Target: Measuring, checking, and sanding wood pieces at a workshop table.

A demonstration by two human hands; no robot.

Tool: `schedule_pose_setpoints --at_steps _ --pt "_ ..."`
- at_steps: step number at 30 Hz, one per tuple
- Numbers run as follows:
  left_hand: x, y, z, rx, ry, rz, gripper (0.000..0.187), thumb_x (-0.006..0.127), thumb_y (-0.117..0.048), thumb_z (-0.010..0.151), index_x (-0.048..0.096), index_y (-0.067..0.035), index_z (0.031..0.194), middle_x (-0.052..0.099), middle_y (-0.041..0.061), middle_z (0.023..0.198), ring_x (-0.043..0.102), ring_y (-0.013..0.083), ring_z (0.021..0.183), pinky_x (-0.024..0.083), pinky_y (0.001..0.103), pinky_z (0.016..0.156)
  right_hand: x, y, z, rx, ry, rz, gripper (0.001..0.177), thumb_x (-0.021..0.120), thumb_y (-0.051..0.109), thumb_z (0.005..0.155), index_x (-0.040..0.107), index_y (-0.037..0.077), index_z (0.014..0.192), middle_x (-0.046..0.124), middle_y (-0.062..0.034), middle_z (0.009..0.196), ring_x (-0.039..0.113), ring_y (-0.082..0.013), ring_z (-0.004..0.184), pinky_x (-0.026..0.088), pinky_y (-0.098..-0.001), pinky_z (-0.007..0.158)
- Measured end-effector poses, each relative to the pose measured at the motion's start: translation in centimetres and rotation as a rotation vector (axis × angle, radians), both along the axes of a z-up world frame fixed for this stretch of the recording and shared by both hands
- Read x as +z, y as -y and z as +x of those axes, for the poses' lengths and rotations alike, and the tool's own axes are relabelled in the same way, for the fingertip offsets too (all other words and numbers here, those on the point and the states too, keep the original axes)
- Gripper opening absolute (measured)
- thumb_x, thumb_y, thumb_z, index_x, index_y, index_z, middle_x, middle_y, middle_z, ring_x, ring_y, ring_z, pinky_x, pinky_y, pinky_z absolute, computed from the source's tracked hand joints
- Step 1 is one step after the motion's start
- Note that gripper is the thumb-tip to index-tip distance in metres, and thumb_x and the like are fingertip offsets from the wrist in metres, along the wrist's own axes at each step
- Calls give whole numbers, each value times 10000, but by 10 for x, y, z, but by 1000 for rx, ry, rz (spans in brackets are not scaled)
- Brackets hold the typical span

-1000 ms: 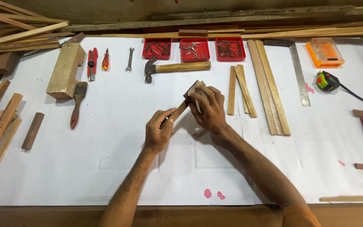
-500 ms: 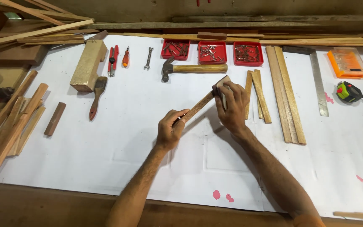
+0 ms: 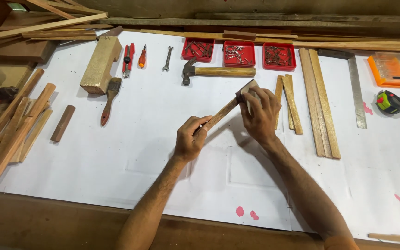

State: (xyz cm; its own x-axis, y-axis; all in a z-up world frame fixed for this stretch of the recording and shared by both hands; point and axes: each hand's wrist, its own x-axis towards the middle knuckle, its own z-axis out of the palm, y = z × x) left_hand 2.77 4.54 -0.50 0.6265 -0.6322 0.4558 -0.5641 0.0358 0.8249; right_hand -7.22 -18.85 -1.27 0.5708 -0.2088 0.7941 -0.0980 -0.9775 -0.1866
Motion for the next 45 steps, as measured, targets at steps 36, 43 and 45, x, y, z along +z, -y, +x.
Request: schedule_pose_setpoints --at_steps 36,43,45 --pt "6 -4 -1 41 12 14 318 547 -121 987 701 -32 1251 668 53 935 613 95 731 562 263 639 12 -2 -3 113 -43 -80 380 820 194 993 631 168 1322 574 -26 1419 485 -241 1325 361 -463 1044" --pt "11 -4 0 33 -54 -11 320 551 -129 970 713 -30 1228 678 46 947 613 89 736 553 258 643 17 24 -10 -2 -15 65 372 782 181 965 649 116 1307 599 -74 1395 495 -289 1281 351 -483 1008" --pt "10 -5 0 -10 -171 -56 286 565 -125 979 686 -24 1218 717 46 1046 627 63 781 568 244 688 26 25 -15 27 46 111 386 756 165 1000 615 108 1355 579 -89 1440 498 -310 1349 372 -510 1127"
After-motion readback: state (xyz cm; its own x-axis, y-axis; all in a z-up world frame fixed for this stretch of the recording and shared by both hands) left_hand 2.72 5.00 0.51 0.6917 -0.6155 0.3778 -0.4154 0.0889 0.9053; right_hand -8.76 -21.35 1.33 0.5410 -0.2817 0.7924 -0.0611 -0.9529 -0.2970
